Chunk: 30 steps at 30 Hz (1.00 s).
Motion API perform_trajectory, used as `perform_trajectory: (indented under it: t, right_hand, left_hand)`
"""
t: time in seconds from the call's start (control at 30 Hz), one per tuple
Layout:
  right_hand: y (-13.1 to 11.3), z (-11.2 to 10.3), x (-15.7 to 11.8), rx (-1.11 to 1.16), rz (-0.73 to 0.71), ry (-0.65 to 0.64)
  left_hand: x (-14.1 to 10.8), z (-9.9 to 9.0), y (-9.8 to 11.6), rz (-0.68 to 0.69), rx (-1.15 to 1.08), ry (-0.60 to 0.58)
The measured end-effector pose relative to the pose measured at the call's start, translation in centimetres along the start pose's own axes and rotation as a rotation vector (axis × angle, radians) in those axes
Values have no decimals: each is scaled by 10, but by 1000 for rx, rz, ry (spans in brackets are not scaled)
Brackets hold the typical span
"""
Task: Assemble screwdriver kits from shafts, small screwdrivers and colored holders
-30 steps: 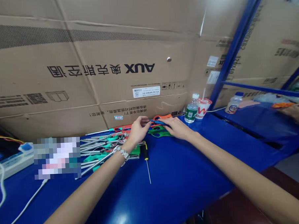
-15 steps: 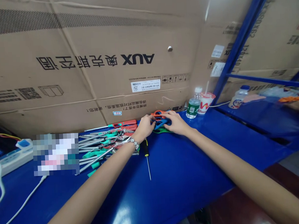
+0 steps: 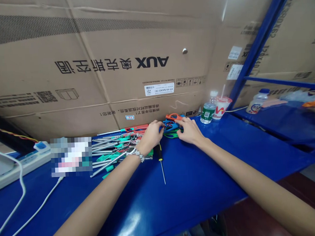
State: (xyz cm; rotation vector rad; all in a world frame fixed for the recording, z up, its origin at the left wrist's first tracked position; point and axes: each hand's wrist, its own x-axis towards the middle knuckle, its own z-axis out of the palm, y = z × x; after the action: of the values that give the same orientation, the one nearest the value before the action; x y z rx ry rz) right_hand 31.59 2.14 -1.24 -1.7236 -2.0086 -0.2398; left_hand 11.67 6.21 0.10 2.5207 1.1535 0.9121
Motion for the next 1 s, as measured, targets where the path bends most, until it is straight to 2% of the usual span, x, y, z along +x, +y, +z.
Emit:
perform_trajectory:
  t: [0.13,0.3,0.37,0.47,0.6,0.73,0.83,1.0]
  right_hand:
    - [-12,-3,-3,65,-25,45]
    - [-38,5,10,206,-122,44]
    - [-52,13,23,287,-196,-8]
    - [-75,27,51,338,-279,-166]
    - [-101,39,90,306,-333,-383]
    - [-112,40,116,305,-280,-579]
    - [-115,39,124,275,-286,-600]
    - [-113,29,126,362,-292,-505]
  left_hand:
    - [-30,-23,-1,83,16,35]
    - [-96,-64,-17,212,116,78]
    - [-119,-76,-28,217,167,96]
    - [-139,-86,-44,224,179,67]
    - [-139,-85,-61,234,169,28]
    - [-133,-81,-68,240,137,32]
    - [-132,-79,-69,248,127,33]
    - [-128,-77,-73,261,137,40]
